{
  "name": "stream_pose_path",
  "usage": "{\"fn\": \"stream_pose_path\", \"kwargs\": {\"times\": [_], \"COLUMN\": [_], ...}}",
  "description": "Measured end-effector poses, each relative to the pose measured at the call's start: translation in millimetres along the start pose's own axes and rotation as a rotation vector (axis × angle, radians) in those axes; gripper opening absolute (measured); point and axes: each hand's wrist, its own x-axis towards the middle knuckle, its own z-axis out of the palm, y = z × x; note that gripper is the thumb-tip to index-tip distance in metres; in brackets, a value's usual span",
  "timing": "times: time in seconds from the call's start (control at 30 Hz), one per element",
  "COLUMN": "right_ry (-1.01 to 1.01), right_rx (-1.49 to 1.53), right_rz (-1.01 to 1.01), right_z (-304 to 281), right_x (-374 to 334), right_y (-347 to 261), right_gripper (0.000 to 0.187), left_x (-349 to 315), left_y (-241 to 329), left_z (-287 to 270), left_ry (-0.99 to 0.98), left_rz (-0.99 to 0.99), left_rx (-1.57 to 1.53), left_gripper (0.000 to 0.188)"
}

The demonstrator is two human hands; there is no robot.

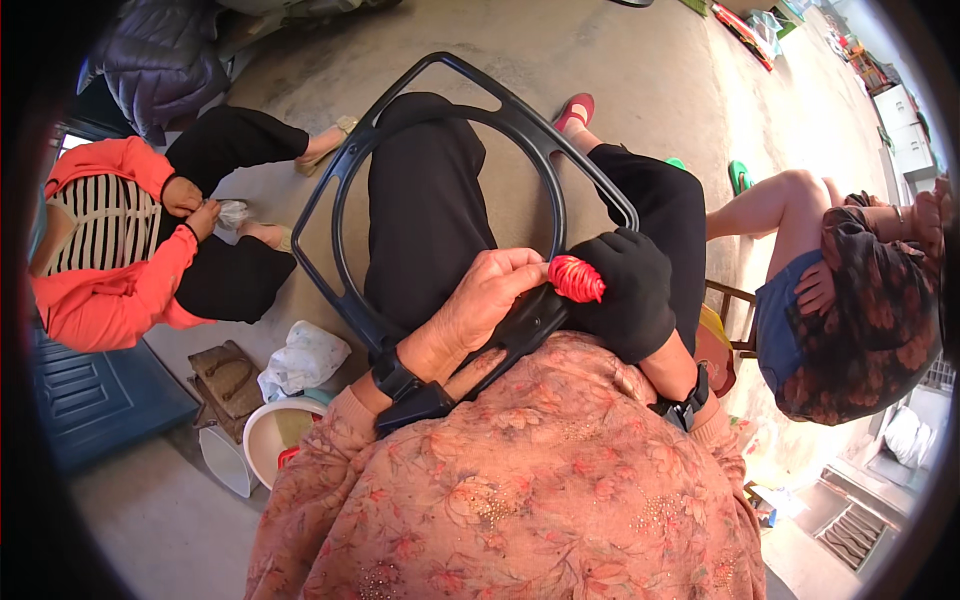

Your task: Winding red string around a black plastic frame.

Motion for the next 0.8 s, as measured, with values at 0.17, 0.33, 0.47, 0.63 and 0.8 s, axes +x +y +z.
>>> {"fn": "stream_pose_path", "kwargs": {"times": [0.17,0.33,0.47,0.63,0.8], "right_ry": [0.193,0.511,0.211,-0.142,-0.249], "right_rx": [0.518,1.124,1.667,1.695,1.526], "right_rz": [0.294,0.762,0.910,0.740,0.653], "right_z": [-3.5,2.5,20.8,29.2,30.1], "right_x": [-14.0,-19.8,-17.3,-13.6,-2.2], "right_y": [13.8,20.8,18.7,28.5,31.0], "right_gripper": [0.017,0.006,0.020,0.026,0.021], "left_x": [-3.7,-4.6,-4.9,-4.3,-3.4], "left_y": [6.4,9.4,8.2,6.4,4.6], "left_z": [-1.6,1.0,-1.8,-4.1,-3.1], "left_ry": [-0.029,-0.013,-0.038,-0.057,-0.027], "left_rz": [-0.014,0.024,-0.024,-0.005,0.003], "left_rx": [-0.091,-0.113,-0.138,-0.105,-0.115], "left_gripper": [0.018,0.017,0.017,0.016,0.015]}}
